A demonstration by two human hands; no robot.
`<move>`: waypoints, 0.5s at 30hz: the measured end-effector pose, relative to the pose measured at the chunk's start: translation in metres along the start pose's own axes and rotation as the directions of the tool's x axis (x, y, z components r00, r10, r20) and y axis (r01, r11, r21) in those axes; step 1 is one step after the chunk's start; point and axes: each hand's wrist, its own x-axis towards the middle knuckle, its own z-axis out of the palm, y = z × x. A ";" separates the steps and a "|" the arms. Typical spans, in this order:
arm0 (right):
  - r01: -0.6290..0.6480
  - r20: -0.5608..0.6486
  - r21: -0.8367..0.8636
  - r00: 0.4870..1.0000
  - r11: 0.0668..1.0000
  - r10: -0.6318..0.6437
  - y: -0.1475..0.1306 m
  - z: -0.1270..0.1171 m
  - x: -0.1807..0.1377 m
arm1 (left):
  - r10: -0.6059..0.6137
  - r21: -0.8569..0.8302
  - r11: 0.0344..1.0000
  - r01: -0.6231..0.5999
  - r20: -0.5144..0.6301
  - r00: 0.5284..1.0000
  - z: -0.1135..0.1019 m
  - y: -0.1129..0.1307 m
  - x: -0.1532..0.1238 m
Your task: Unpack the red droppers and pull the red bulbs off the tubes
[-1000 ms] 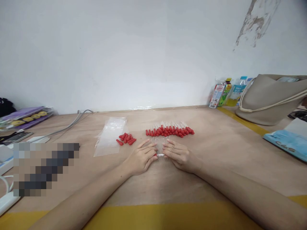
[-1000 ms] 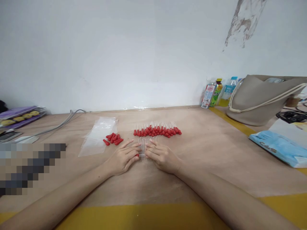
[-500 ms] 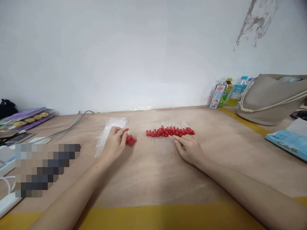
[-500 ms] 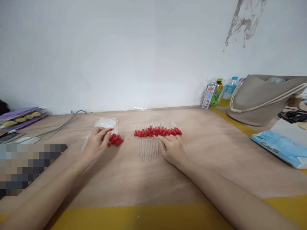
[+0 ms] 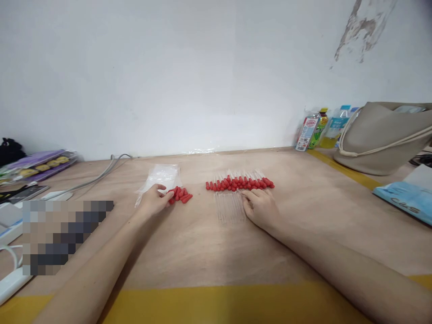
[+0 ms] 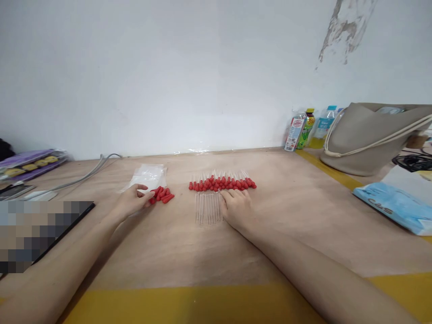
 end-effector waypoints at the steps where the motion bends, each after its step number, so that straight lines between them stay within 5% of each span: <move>1: 0.009 0.014 -0.015 1.000 1.000 -0.009 -0.001 0.000 0.000 | -0.008 -0.014 1.000 0.008 0.002 1.000 0.001 -0.001 0.001; 7: -0.019 0.162 -0.020 0.987 1.000 0.022 -0.006 0.000 0.001 | 0.014 0.051 0.999 -0.007 -0.141 0.990 -0.006 -0.006 0.007; 11: -0.039 0.240 0.013 0.970 0.999 0.035 -0.009 -0.001 0.001 | 0.168 0.181 0.975 -0.126 -0.238 0.957 -0.005 0.004 0.003; 15: -0.040 0.288 0.089 0.957 0.995 0.012 -0.008 0.000 0.000 | 0.347 0.242 0.922 -0.301 -0.176 0.921 0.010 0.028 0.002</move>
